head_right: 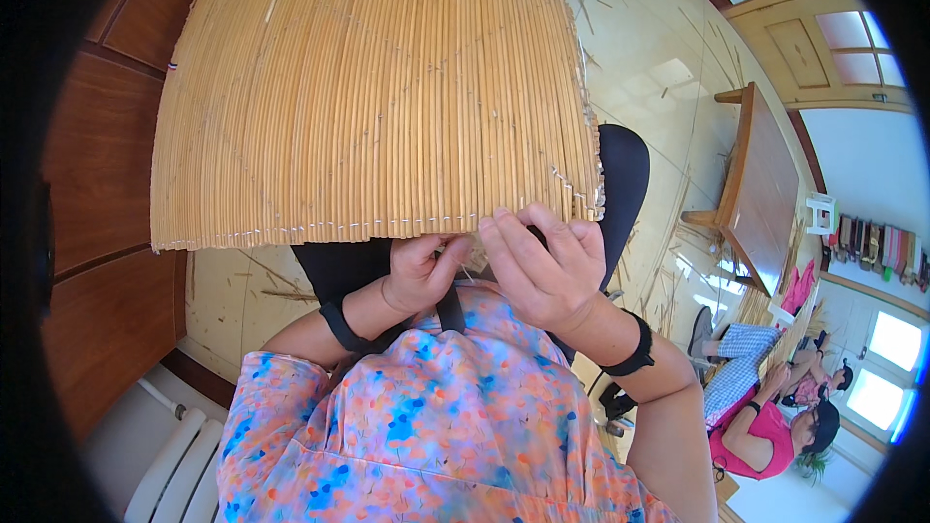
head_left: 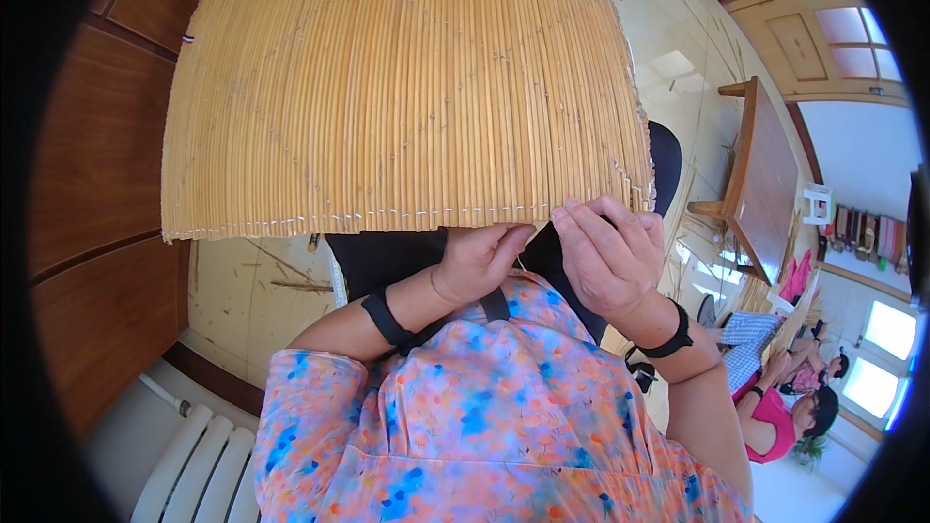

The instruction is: The person weaves a straw object by hand, using a needle to thread and bind long straw fibers together along the edge of a flat straw mat.

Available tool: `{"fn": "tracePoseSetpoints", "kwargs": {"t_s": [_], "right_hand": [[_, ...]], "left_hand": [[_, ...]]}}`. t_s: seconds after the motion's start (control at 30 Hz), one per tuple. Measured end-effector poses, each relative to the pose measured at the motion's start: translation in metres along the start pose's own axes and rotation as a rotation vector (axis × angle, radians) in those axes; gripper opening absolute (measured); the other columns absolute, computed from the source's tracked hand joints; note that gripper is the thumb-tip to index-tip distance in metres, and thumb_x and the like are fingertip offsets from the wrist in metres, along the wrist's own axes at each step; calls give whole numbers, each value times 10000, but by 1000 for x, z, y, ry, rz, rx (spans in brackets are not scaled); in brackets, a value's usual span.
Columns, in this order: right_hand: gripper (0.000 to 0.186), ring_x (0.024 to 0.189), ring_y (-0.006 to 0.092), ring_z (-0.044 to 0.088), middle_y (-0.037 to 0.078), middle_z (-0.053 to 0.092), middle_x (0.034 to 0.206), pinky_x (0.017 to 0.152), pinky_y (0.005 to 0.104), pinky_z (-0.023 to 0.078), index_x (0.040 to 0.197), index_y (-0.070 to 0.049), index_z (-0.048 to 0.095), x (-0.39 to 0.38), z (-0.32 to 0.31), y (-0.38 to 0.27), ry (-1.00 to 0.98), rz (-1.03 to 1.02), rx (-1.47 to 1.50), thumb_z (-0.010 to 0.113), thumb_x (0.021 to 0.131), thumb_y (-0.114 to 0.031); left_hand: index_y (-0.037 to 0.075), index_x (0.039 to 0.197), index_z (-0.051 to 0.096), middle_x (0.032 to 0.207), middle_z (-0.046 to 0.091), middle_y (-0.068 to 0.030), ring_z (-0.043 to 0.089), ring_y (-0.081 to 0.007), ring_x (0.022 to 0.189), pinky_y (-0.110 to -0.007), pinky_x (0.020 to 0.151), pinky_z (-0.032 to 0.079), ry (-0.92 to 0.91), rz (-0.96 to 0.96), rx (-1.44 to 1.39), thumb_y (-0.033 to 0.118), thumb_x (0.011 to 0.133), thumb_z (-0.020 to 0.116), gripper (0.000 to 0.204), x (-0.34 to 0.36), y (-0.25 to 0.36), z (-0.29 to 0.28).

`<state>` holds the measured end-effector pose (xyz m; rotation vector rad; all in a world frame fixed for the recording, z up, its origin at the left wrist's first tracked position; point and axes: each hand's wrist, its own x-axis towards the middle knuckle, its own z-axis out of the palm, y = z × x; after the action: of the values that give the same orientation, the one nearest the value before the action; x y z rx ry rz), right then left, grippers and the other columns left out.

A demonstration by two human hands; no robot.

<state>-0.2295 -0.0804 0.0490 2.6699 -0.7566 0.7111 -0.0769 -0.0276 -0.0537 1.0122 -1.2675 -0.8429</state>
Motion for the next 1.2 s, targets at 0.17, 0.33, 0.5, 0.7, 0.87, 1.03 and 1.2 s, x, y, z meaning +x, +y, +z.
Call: {"fn": "tracePoseSetpoints", "kwargs": {"t_s": [0.17, 0.33, 0.5, 0.7, 0.87, 1.03, 1.2], "right_hand": [[277, 773, 159, 621, 25, 679, 976, 617, 292, 330, 946, -67, 711, 3, -1, -1, -4, -4, -16, 614, 708, -169], [263, 770, 162, 624, 36, 680, 953, 601, 286, 323, 936, -62, 708, 6, -4, -3, 7, -27, -38, 627, 708, -165], [256, 774, 165, 628, 42, 681, 940, 585, 281, 319, 926, -61, 705, 8, -4, -3, 22, -41, -32, 639, 698, -158], [262, 772, 160, 624, 23, 681, 958, 593, 282, 341, 946, -76, 708, 1, 3, -1, 36, 15, 6, 631, 707, -150], [275, 770, 146, 623, 8, 680, 959, 603, 278, 351, 967, -93, 704, 2, 3, 2, 36, 26, -13, 621, 711, -152], [270, 760, 142, 625, -1, 680, 940, 609, 273, 348, 969, -103, 703, 4, 1, 2, 37, 27, -5, 615, 718, -152], [277, 750, 144, 628, -10, 682, 928, 612, 272, 345, 973, -115, 706, 6, 1, 1, 56, 14, -15, 620, 713, -158]], "left_hand": [[-12, 988, 671, 715, 625, -90, 604, -191, 618, -310, 565, 488, 8, -10, -32, -19, 860, 623, 136, -3, -3, 3], [-7, 1005, 666, 718, 617, -82, 591, -176, 617, -296, 568, 486, 16, 11, -49, -16, 872, 613, 144, 1, -3, 3], [8, 1033, 670, 754, 627, -71, 596, -175, 643, -292, 592, 490, 31, -6, -111, -11, 868, 615, 175, -1, -3, 4], [10, 1035, 679, 879, 673, -120, 647, -261, 776, -348, 715, 513, 13, -63, -13, 25, 840, 654, 196, -1, -7, 2], [7, 996, 691, 910, 680, -136, 655, -296, 826, -367, 760, 511, -5, -4, 77, 18, 825, 660, 174, 3, -3, -1], [1, 983, 690, 911, 680, -137, 658, -302, 830, -367, 765, 512, 60, 149, 146, -2, 808, 661, 178, 9, -2, -1], [-5, 949, 684, 908, 681, -146, 660, -310, 833, -372, 760, 514, 41, 172, 149, -23, 792, 655, 161, 8, -4, -2]]}}
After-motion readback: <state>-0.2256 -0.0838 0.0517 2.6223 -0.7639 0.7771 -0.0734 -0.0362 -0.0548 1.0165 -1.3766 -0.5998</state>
